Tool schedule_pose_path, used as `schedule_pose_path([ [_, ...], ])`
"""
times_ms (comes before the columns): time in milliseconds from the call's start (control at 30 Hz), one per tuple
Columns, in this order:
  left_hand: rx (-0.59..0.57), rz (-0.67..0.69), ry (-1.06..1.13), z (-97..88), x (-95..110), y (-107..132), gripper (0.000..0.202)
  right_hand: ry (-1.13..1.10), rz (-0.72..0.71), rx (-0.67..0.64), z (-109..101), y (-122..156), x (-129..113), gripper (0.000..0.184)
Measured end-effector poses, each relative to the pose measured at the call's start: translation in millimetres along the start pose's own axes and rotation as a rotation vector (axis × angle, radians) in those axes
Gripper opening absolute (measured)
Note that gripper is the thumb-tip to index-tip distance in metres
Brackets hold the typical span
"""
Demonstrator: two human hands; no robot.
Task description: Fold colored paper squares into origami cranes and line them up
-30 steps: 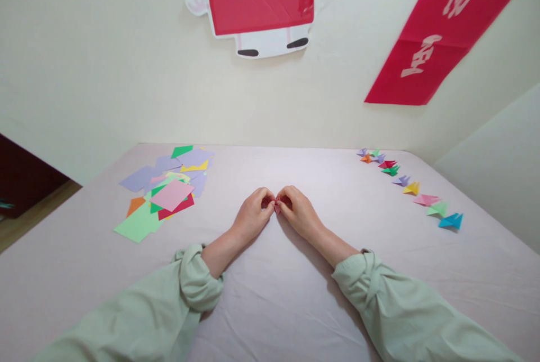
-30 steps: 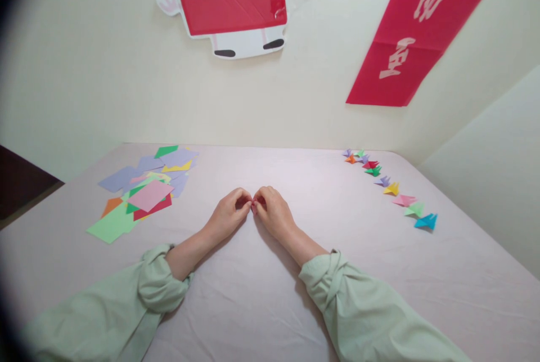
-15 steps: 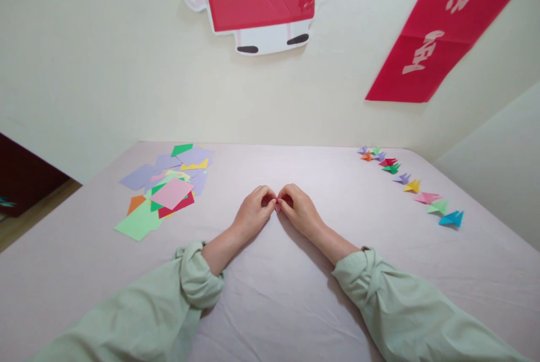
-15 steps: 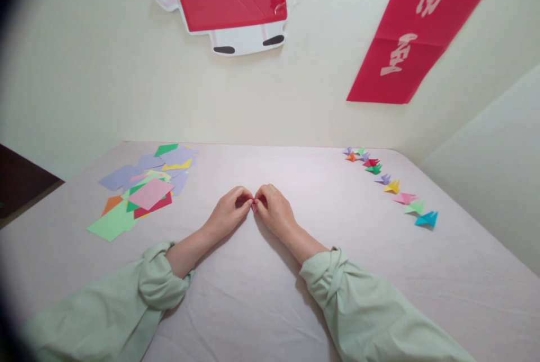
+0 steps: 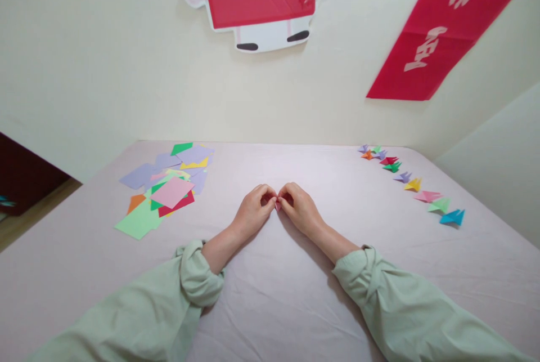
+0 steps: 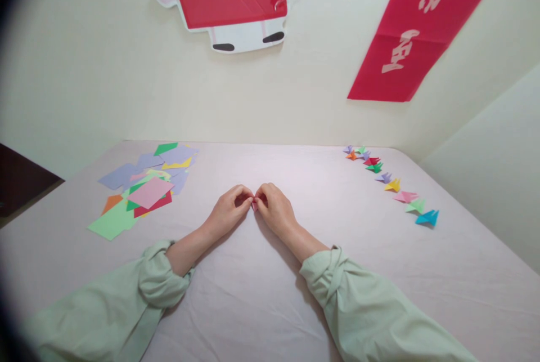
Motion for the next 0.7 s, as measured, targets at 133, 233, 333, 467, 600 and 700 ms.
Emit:
schedule_pose_path([
  [133,-0.001,0.017,0.025,-0.6,1.3,-1.0,0.008,0.009,-0.004,-0.012,-1.2,-0.3,-2.9,0.009],
  [233,-0.009,0.012,0.037,-0.1,1.2,-1.8,0.009,0.007,0.001,-0.015,-2.1,0.0,-3.8,0.009],
  [333,-0.023,0.014,0.057,1.1,2.1,-1.7,0.009,0.001,0.002,-0.014,-2.0,0.3,-2.9,0.009],
  [467,-0.017,-0.009,0.069,1.6,0.0,-0.8,0.007,-0.007,0.012,-0.014,-1.4,0.0,-1.3,0.009],
  [600,0.004,-0.046,0.068,1.0,-4.9,-0.2,0.006,-0.01,0.019,-0.013,-1.5,-0.6,-1.5,0.009],
  [700,0.003,-0.042,0.049,1.4,-5.7,-0.5,0.007,-0.015,0.01,-0.012,-1.2,-0.7,-1.3,0.009],
])
Point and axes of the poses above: each hand's wrist, its own y-axis away from the middle knuckle, its own z-axis out of the palm, x = y × z, the point moved 6 cm from there along -y, towards the middle knuckle, and after that the axes turned 8 degrees about x, right-handed, at the moved point
